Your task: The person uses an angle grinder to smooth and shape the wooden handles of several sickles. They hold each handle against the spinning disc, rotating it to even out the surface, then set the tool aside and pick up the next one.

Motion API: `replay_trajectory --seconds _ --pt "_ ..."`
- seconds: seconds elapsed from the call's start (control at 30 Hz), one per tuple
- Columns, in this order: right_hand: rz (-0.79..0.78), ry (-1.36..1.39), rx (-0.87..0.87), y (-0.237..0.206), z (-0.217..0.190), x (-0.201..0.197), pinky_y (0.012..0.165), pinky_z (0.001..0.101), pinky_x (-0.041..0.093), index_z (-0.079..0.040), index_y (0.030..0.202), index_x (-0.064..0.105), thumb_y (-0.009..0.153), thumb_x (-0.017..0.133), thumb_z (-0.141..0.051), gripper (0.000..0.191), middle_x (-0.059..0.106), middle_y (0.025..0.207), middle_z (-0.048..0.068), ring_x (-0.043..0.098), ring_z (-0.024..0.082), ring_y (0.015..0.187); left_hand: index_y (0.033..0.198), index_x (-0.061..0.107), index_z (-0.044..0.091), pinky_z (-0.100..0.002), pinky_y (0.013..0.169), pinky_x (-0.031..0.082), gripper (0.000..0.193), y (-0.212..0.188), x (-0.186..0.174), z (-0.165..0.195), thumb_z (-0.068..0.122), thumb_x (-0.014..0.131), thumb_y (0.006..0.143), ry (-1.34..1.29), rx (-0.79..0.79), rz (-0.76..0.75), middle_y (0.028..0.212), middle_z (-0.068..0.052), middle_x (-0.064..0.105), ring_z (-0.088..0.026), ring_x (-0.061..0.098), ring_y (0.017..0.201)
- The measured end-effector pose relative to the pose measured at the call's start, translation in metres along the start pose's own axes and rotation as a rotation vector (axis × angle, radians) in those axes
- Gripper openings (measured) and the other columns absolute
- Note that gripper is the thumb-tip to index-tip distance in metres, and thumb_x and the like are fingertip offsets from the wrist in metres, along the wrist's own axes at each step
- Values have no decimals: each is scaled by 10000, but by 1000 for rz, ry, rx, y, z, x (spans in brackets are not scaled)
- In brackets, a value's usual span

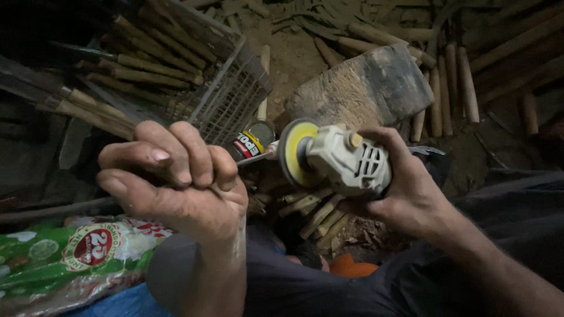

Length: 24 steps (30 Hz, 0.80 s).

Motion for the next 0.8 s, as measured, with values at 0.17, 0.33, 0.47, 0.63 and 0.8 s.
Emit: replay_trajectory --seconds 0.17,0.33,0.47,0.63,0.8 --pt "97 -199 -40 4 -1 -9 1072 406 585 -116 1454 319 618 942 -133 1043 535 1346 123 631 242 1256 973 497 96 -255 366 418 412 -2 1 2 483 545 1107 -33 -16 -20 717 -15 419 -81 401 480" --pt "32 -104 18 -5 8 -5 1052 394 613 -157 1475 333 575 943 -131 1088 549 1348 91 647 224 1253 1018 503 112 -244 353 412 372 -5 2 1 477 549 1076 -56 -35 -35 718 -10 422 -76 394 477" --pt "-35 146 -32 -3 14 -8 1011 435 618 -132 1498 337 664 923 -147 1018 507 1418 124 626 263 1287 1010 511 113 -226 331 399 389 -4 1 1 496 539 1073 -59 -32 -64 690 -2 429 -57 381 448" --pt "69 -111 125 -1 15 -13 1067 388 590 -193 1496 314 555 950 -117 1138 505 1395 78 622 221 1274 1006 523 99 -241 346 407 397 -3 2 2 485 548 1096 -80 -49 -62 666 -6 430 -63 375 443" --pt "16 -189 -112 -11 9 -7 1120 420 559 -143 1429 365 563 970 -142 1056 577 1337 108 633 250 1288 1033 548 100 -274 346 449 398 -4 2 3 495 546 1080 -65 -26 -109 622 -4 418 -60 379 405"
Point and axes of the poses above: each hand's wrist, its own y-axis towards the middle knuckle, its own x-axis out of the palm, z = x × y, the point moved 1 cm from there along y, towards the middle knuckle
